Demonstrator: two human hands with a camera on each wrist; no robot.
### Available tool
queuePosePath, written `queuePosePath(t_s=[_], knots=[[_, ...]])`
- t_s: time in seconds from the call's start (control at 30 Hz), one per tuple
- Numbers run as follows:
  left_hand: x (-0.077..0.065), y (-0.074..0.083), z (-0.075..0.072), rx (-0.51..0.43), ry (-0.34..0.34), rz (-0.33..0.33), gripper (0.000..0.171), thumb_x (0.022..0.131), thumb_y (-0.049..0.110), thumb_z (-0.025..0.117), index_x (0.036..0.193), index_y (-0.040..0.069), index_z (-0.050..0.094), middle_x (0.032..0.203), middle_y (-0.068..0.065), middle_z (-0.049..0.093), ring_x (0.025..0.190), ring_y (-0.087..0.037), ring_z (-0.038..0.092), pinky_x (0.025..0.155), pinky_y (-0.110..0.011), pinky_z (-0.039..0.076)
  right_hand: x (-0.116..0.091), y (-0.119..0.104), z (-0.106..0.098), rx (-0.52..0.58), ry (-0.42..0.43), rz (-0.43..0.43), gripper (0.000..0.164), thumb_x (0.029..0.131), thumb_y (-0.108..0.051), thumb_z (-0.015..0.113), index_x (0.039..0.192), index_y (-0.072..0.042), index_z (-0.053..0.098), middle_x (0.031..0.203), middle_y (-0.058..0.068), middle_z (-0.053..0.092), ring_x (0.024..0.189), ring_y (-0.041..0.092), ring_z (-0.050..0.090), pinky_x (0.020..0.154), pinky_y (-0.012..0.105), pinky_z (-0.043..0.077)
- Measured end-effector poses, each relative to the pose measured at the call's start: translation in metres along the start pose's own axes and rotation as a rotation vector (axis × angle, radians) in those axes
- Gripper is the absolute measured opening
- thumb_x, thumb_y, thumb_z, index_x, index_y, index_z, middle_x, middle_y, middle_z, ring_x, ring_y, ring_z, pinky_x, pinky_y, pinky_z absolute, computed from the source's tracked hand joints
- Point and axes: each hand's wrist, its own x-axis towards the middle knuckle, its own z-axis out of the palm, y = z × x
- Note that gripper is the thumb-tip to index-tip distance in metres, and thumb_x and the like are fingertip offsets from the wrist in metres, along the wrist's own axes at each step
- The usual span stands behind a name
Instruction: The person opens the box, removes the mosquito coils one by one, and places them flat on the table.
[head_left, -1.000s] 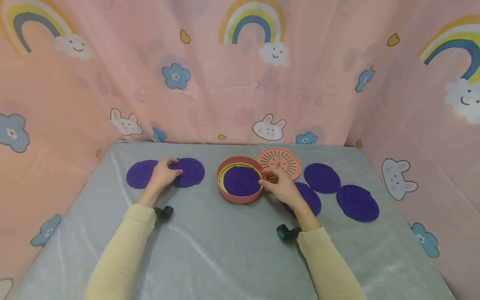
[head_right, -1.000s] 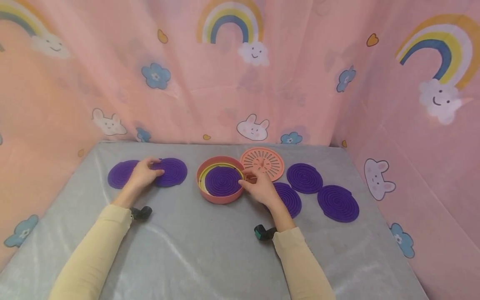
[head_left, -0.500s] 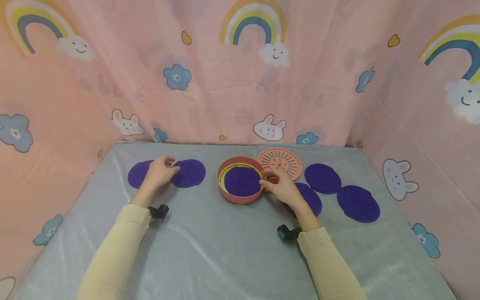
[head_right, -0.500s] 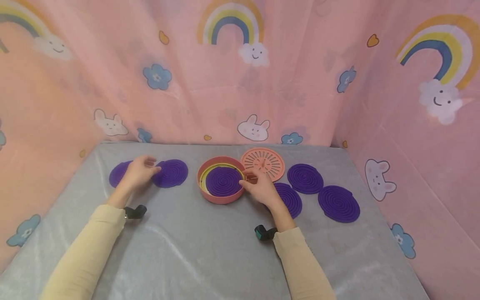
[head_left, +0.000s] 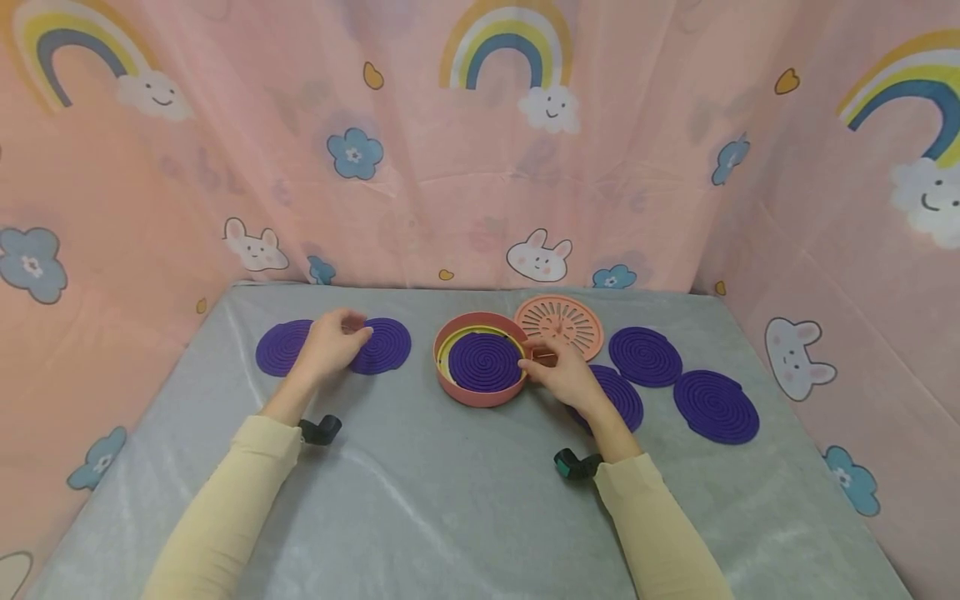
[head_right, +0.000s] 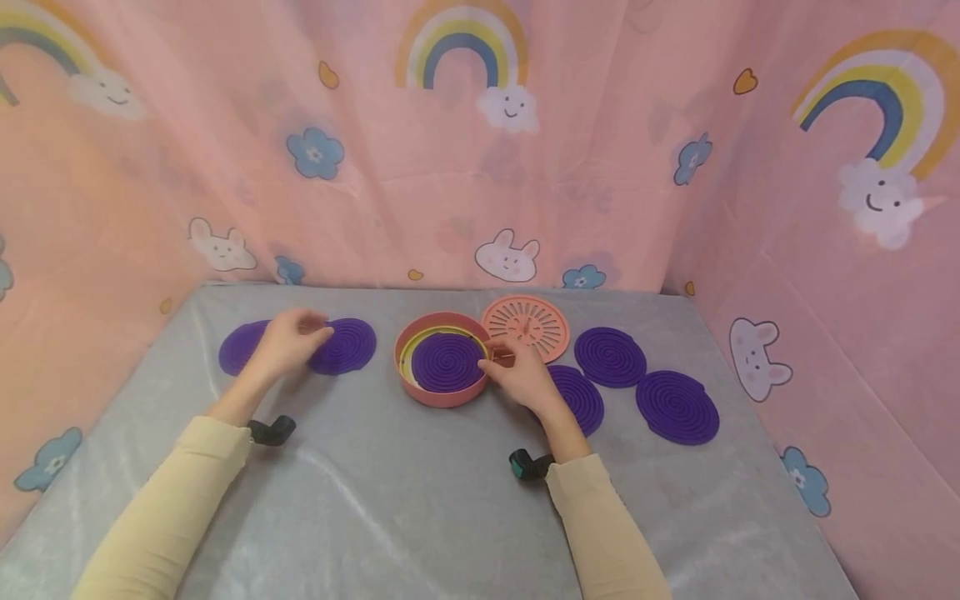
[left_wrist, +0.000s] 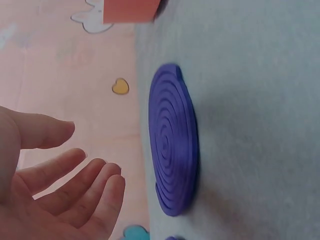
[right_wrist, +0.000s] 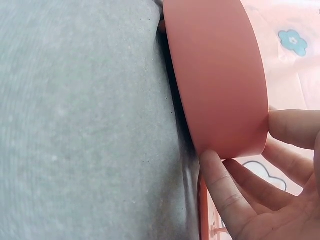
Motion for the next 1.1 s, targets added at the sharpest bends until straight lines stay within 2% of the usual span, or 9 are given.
queuePosePath(t_s=[0.4,0.67,0.87,1.1], knots=[[-0.002,0.017,0.018,-0.028,-0.019,0.054,0.04,0.102,0.023,0.06,0.132,-0.003,0.062,0.127,-0.021,0.065,0.118,-0.038,0.061,0.1,-0.054,0.049,0.001,0.001,-0.002,0.014,-0.001,-0.022,0.041,0.098,-0.02,0.071,0.135,-0.004,0.062,0.126,0.018,0.063,0.116,0.035,0.063,0.093,0.05,0.054],[-0.002,0.035,0.028,-0.008,-0.011,0.129,0.035,0.101,0.021,0.061,0.127,-0.002,0.065,0.123,-0.02,0.068,0.115,-0.037,0.063,0.099,-0.052,0.05,0.001,0.002,-0.001,0.014,0.004,-0.026,0.041,0.098,-0.021,0.071,0.135,-0.006,0.062,0.128,0.018,0.063,0.117,0.035,0.062,0.095,0.05,0.053],[-0.005,0.05,0.035,-0.034,-0.039,0.165,0.032,0.101,0.019,0.062,0.126,-0.001,0.065,0.121,-0.018,0.068,0.114,-0.035,0.063,0.097,-0.052,0.05,0.001,0.002,-0.001,-0.001,0.012,-0.034,0.041,0.098,-0.021,0.071,0.134,-0.006,0.062,0.127,0.018,0.063,0.117,0.035,0.062,0.095,0.051,0.053],[-0.004,0.062,0.046,-0.053,-0.07,0.195,0.031,0.101,0.017,0.061,0.127,0.001,0.066,0.12,-0.016,0.068,0.113,-0.032,0.063,0.095,-0.049,0.052,0.002,0.002,0.0,0.0,0.005,-0.03,0.041,0.098,-0.021,0.071,0.135,-0.005,0.062,0.128,0.018,0.063,0.118,0.035,0.062,0.096,0.051,0.053]])
